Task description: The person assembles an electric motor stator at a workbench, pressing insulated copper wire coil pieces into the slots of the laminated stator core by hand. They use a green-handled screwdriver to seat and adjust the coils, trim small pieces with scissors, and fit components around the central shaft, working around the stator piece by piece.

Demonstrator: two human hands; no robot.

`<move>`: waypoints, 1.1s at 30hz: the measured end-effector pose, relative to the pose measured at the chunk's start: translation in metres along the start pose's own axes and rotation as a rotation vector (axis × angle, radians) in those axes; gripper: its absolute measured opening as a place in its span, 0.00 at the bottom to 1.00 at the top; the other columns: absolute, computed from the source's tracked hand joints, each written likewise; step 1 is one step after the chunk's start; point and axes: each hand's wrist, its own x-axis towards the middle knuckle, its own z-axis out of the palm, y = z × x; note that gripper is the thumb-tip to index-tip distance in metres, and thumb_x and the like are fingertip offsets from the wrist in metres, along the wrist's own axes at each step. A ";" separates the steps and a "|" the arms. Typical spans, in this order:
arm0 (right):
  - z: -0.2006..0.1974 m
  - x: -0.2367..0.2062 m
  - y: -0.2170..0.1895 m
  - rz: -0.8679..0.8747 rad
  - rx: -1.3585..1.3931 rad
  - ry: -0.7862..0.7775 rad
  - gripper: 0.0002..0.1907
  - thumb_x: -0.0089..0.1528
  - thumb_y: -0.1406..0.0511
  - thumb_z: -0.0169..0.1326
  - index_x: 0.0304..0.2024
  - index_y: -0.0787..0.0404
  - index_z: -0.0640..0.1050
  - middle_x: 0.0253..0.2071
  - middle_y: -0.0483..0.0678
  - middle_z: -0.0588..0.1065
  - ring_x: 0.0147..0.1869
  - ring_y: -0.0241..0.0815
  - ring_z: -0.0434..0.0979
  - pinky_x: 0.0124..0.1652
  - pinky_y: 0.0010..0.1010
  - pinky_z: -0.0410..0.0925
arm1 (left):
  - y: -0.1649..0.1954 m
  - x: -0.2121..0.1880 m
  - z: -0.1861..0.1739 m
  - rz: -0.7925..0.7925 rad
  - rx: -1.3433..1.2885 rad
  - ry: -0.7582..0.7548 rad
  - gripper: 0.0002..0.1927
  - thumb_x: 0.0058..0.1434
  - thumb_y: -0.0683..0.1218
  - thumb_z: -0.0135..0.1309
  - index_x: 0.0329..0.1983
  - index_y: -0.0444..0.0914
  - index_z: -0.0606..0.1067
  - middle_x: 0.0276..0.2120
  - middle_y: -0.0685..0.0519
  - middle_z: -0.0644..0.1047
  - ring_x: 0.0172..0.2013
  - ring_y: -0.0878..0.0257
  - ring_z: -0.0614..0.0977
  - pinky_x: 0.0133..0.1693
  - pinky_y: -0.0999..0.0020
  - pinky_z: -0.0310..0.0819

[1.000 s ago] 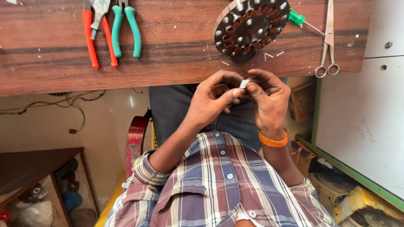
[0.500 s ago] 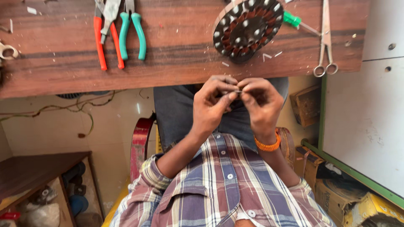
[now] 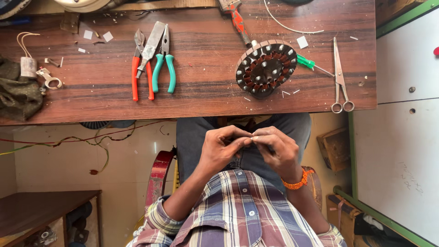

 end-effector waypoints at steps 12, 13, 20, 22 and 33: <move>-0.009 0.010 -0.014 0.124 0.158 0.030 0.10 0.59 0.76 0.64 0.42 0.63 0.81 0.41 0.52 0.81 0.44 0.41 0.85 0.42 0.25 0.76 | 0.031 -0.013 0.005 0.264 0.163 0.116 0.04 0.63 0.34 0.59 0.40 0.32 0.79 0.34 0.52 0.81 0.32 0.69 0.84 0.28 0.76 0.81; -0.008 0.009 -0.012 0.198 0.222 0.038 0.10 0.59 0.75 0.64 0.42 0.63 0.82 0.42 0.52 0.82 0.44 0.39 0.84 0.42 0.25 0.76 | 0.033 -0.011 0.006 0.288 0.189 0.122 0.04 0.63 0.34 0.59 0.40 0.32 0.78 0.34 0.51 0.81 0.32 0.68 0.85 0.29 0.76 0.81; -0.001 -0.001 0.018 0.612 0.520 0.118 0.06 0.62 0.72 0.61 0.43 0.67 0.82 0.41 0.49 0.82 0.44 0.33 0.82 0.45 0.23 0.76 | 0.031 0.010 0.023 0.569 0.562 0.212 0.07 0.61 0.34 0.61 0.41 0.34 0.78 0.33 0.48 0.78 0.33 0.56 0.83 0.35 0.66 0.77; 0.003 -0.002 0.025 0.622 0.488 0.125 0.05 0.63 0.72 0.60 0.42 0.66 0.81 0.41 0.48 0.82 0.45 0.33 0.81 0.46 0.23 0.75 | 0.028 0.016 0.028 0.542 0.623 0.231 0.07 0.61 0.34 0.61 0.41 0.34 0.78 0.33 0.48 0.78 0.33 0.55 0.83 0.35 0.65 0.77; 0.005 -0.005 0.043 0.414 0.864 0.253 0.08 0.68 0.66 0.59 0.44 0.66 0.76 0.47 0.45 0.70 0.48 0.32 0.73 0.49 0.24 0.71 | 0.012 0.038 0.045 0.106 -0.097 0.144 0.04 0.62 0.33 0.57 0.41 0.30 0.78 0.40 0.46 0.76 0.31 0.64 0.80 0.26 0.71 0.77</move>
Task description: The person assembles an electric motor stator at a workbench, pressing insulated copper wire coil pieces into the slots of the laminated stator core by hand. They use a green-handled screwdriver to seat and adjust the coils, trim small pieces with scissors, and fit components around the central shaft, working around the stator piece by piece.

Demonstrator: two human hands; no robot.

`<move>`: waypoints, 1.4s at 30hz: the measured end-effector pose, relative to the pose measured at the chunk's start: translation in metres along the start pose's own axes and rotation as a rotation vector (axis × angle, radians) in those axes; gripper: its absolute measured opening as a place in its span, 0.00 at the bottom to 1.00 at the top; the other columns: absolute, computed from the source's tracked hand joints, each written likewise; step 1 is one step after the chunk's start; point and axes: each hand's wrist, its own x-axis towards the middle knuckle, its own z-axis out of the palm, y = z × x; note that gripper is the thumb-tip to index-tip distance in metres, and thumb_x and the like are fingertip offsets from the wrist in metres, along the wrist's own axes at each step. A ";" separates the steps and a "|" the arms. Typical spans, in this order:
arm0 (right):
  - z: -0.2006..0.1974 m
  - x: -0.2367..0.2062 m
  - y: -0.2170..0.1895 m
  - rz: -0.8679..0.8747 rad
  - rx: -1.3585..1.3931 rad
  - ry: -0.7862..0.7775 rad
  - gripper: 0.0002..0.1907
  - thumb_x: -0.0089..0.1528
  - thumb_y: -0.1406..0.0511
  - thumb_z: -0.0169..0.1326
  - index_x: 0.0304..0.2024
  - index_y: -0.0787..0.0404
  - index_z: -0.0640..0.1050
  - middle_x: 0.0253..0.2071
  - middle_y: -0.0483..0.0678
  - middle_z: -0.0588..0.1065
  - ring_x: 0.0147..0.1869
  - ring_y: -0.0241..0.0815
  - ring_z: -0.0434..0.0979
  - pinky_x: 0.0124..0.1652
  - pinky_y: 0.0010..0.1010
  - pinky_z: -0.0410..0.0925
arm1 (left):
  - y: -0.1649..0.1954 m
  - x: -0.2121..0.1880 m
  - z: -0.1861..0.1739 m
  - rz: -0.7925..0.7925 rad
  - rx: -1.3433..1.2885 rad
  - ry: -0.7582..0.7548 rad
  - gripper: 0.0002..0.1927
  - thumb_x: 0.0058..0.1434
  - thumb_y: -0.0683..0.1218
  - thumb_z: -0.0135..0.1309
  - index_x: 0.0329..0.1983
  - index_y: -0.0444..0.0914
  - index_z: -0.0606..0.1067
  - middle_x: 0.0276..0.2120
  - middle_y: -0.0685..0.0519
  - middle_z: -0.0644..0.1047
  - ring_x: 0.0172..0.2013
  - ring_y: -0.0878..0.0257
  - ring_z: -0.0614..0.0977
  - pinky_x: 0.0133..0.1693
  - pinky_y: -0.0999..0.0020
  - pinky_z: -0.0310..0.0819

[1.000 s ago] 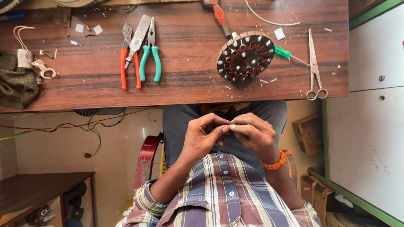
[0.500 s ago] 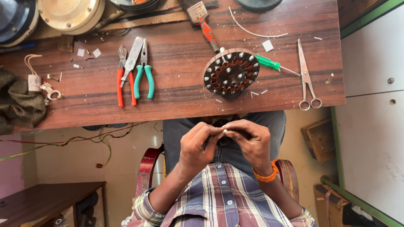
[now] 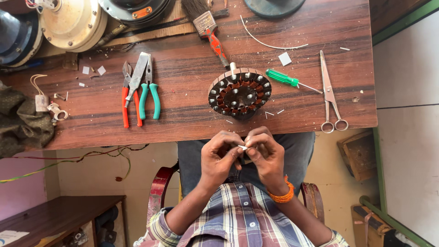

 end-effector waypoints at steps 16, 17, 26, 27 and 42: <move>0.025 0.005 -0.029 -0.312 -0.781 0.003 0.08 0.61 0.76 0.61 0.42 0.65 0.79 0.40 0.52 0.80 0.43 0.43 0.83 0.41 0.29 0.76 | 0.027 -0.013 -0.016 0.433 0.746 -0.017 0.07 0.64 0.35 0.55 0.45 0.35 0.74 0.38 0.47 0.78 0.37 0.50 0.83 0.39 0.63 0.76; 0.028 0.005 -0.030 -0.283 -0.788 -0.007 0.08 0.61 0.77 0.61 0.42 0.65 0.79 0.40 0.52 0.80 0.43 0.43 0.84 0.41 0.29 0.75 | 0.024 -0.014 -0.020 0.415 0.697 -0.016 0.07 0.64 0.36 0.57 0.45 0.35 0.75 0.37 0.47 0.78 0.36 0.52 0.83 0.38 0.64 0.77; 0.037 -0.001 -0.021 -0.467 -0.707 -0.129 0.11 0.58 0.78 0.62 0.40 0.62 0.79 0.39 0.49 0.79 0.44 0.42 0.83 0.41 0.25 0.76 | 0.001 -0.024 -0.044 -0.209 -0.084 -0.082 0.06 0.66 0.40 0.57 0.42 0.31 0.77 0.33 0.53 0.79 0.32 0.71 0.80 0.26 0.76 0.78; 0.038 -0.003 -0.021 -0.471 -0.710 -0.127 0.11 0.58 0.78 0.62 0.40 0.62 0.79 0.39 0.49 0.79 0.44 0.41 0.83 0.41 0.25 0.76 | 0.000 -0.026 -0.046 -0.199 -0.078 -0.080 0.06 0.66 0.40 0.57 0.42 0.31 0.77 0.32 0.52 0.79 0.32 0.70 0.80 0.26 0.76 0.78; 0.047 -0.021 0.018 0.352 0.013 0.049 0.08 0.64 0.71 0.58 0.45 0.69 0.80 0.42 0.49 0.80 0.44 0.36 0.81 0.47 0.28 0.76 | 0.026 -0.042 -0.051 0.548 0.635 0.101 0.06 0.62 0.35 0.59 0.42 0.33 0.78 0.32 0.49 0.79 0.29 0.59 0.83 0.31 0.67 0.77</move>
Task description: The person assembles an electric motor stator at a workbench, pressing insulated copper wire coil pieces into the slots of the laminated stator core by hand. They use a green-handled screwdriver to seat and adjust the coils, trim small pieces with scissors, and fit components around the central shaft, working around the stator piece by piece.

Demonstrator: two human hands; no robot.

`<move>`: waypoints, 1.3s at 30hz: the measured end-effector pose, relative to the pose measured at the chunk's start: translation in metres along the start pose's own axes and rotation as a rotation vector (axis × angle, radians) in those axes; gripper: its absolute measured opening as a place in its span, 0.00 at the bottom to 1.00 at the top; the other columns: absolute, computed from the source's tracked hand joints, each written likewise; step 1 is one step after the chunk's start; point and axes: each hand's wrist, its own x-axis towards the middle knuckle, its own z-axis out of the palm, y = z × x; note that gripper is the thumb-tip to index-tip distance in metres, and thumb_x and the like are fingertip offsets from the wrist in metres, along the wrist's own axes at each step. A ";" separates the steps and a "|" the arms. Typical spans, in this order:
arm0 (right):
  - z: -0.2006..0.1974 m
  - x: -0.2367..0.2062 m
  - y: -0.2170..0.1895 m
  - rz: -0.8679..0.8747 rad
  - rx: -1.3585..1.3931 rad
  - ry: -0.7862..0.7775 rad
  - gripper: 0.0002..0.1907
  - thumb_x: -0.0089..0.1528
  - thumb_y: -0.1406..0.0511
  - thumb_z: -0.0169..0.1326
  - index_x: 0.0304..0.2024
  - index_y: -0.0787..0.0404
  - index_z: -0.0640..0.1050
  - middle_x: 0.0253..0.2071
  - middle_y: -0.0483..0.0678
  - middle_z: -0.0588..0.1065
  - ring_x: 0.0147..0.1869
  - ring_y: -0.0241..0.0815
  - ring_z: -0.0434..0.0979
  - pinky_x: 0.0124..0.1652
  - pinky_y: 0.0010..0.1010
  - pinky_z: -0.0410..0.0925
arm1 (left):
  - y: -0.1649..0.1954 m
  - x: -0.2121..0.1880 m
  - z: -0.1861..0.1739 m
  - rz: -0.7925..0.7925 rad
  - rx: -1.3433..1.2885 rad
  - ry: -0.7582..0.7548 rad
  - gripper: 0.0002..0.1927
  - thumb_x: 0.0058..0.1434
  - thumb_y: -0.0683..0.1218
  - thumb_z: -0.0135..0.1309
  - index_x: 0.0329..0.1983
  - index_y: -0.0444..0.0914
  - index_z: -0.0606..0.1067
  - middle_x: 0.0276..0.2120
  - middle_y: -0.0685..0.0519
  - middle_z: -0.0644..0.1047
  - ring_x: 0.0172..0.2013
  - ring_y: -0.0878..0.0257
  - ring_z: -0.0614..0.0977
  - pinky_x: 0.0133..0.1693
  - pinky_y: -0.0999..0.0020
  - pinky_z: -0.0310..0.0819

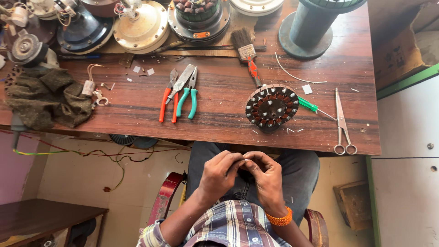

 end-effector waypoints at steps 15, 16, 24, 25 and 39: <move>0.020 0.007 -0.005 -0.340 0.493 0.017 0.06 0.73 0.67 0.47 0.51 0.62 0.69 0.52 0.52 0.72 0.50 0.41 0.78 0.49 0.33 0.74 | -0.008 -0.007 0.048 -0.259 -0.637 0.221 0.12 0.67 0.46 0.55 0.46 0.32 0.77 0.46 0.54 0.75 0.44 0.68 0.79 0.45 0.74 0.76; 0.012 0.010 -0.010 -0.378 0.505 -0.024 0.06 0.74 0.67 0.46 0.52 0.61 0.68 0.50 0.52 0.72 0.46 0.42 0.78 0.48 0.35 0.75 | -0.008 -0.008 0.048 -0.236 -0.612 0.230 0.15 0.68 0.49 0.53 0.47 0.32 0.75 0.46 0.53 0.73 0.44 0.68 0.78 0.44 0.74 0.74; -0.019 0.018 -0.027 -0.249 0.234 -0.058 0.05 0.72 0.68 0.47 0.47 0.65 0.72 0.45 0.46 0.70 0.38 0.39 0.74 0.36 0.32 0.71 | -0.026 0.001 0.027 -0.185 -0.691 -0.035 0.28 0.78 0.59 0.36 0.45 0.33 0.78 0.40 0.54 0.77 0.39 0.68 0.78 0.43 0.74 0.74; -0.015 0.018 -0.025 -0.255 0.216 -0.058 0.05 0.72 0.68 0.47 0.45 0.64 0.71 0.43 0.46 0.70 0.39 0.39 0.74 0.36 0.32 0.72 | -0.028 0.001 0.027 -0.184 -0.702 -0.044 0.27 0.78 0.59 0.36 0.45 0.34 0.77 0.40 0.54 0.77 0.40 0.68 0.79 0.44 0.74 0.75; -0.032 0.031 -0.001 -0.103 0.741 -0.142 0.13 0.77 0.61 0.44 0.54 0.64 0.73 0.26 0.41 0.66 0.24 0.31 0.64 0.24 0.20 0.63 | -0.043 0.007 0.060 -0.556 -0.968 -0.042 0.12 0.70 0.43 0.58 0.52 0.32 0.74 0.40 0.53 0.78 0.40 0.70 0.79 0.39 0.75 0.78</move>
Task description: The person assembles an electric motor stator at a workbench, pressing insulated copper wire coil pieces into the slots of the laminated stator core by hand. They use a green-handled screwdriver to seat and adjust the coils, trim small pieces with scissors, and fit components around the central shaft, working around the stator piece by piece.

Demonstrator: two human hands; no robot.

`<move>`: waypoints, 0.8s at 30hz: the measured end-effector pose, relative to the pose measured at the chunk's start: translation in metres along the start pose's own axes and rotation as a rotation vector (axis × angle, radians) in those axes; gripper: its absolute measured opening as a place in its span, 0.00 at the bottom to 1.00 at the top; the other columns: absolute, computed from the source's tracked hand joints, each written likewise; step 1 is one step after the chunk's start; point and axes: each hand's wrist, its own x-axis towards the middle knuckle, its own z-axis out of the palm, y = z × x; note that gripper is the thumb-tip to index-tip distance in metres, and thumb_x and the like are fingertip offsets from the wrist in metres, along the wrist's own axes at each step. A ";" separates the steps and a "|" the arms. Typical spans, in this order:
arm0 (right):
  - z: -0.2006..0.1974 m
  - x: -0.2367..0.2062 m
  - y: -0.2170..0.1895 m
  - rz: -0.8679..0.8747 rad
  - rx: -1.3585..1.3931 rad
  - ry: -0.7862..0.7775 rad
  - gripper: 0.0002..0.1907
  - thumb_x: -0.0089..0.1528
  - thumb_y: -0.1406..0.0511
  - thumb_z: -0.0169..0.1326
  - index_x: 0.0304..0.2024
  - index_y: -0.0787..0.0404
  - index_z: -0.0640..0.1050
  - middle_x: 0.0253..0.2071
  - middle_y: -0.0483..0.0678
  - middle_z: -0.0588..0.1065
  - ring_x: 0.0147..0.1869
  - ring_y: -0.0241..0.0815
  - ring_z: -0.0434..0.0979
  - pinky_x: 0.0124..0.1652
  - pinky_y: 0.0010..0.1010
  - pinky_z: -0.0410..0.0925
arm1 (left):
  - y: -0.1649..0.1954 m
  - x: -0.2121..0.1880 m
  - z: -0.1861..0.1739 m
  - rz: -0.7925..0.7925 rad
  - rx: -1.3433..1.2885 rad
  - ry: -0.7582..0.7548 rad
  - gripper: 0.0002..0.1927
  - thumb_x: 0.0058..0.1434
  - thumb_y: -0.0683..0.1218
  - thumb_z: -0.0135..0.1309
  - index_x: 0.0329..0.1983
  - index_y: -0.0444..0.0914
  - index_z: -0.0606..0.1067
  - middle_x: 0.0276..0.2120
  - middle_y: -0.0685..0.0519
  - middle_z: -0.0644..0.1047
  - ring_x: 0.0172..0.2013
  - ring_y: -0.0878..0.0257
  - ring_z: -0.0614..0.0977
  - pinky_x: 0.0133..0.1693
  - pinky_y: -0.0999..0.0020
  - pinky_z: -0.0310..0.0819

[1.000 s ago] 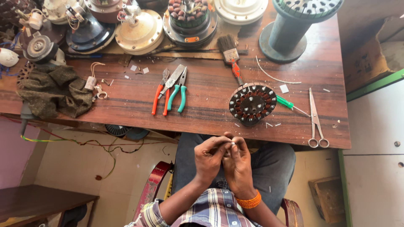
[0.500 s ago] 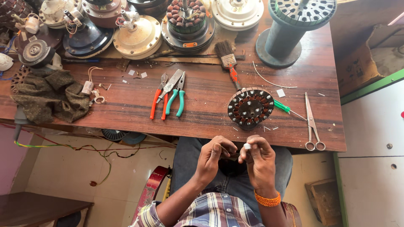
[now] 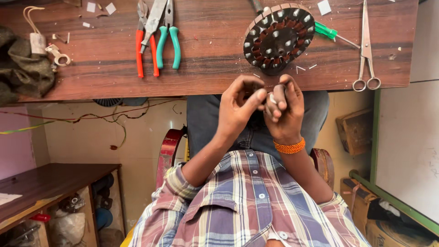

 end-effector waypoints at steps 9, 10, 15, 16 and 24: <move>-0.005 -0.008 0.001 -0.094 -0.321 -0.239 0.11 0.80 0.64 0.47 0.48 0.67 0.73 0.23 0.44 0.68 0.20 0.30 0.61 0.22 0.18 0.61 | 0.022 -0.021 -0.004 -0.092 0.327 -0.065 0.10 0.67 0.42 0.60 0.47 0.31 0.77 0.38 0.53 0.80 0.36 0.70 0.82 0.35 0.75 0.80; -0.001 -0.009 0.001 -0.104 -0.331 -0.228 0.10 0.77 0.64 0.49 0.50 0.66 0.73 0.26 0.46 0.70 0.21 0.32 0.64 0.23 0.19 0.64 | 0.022 -0.022 -0.004 -0.113 0.322 -0.065 0.09 0.68 0.42 0.59 0.46 0.31 0.77 0.38 0.54 0.80 0.36 0.71 0.82 0.34 0.75 0.80; 0.017 -0.014 0.003 -0.056 -0.333 -0.028 0.19 0.67 0.58 0.56 0.54 0.65 0.73 0.42 0.51 0.77 0.32 0.37 0.78 0.29 0.25 0.75 | 0.024 -0.020 -0.012 -0.138 0.205 -0.045 0.07 0.71 0.42 0.56 0.46 0.32 0.77 0.36 0.55 0.81 0.36 0.70 0.83 0.37 0.74 0.82; 0.019 -0.014 0.003 -0.033 -0.477 -0.018 0.19 0.67 0.59 0.57 0.53 0.66 0.73 0.42 0.50 0.77 0.36 0.37 0.79 0.33 0.26 0.76 | 0.025 -0.022 -0.014 -0.107 0.232 -0.022 0.06 0.71 0.42 0.56 0.45 0.33 0.77 0.35 0.54 0.81 0.35 0.70 0.84 0.38 0.73 0.83; 0.028 -0.020 -0.002 0.110 -0.946 0.035 0.09 0.63 0.68 0.61 0.42 0.68 0.80 0.35 0.47 0.79 0.37 0.36 0.80 0.39 0.28 0.76 | 0.040 -0.022 -0.025 0.472 0.908 0.038 0.05 0.60 0.38 0.60 0.39 0.35 0.78 0.38 0.47 0.81 0.41 0.50 0.83 0.43 0.59 0.78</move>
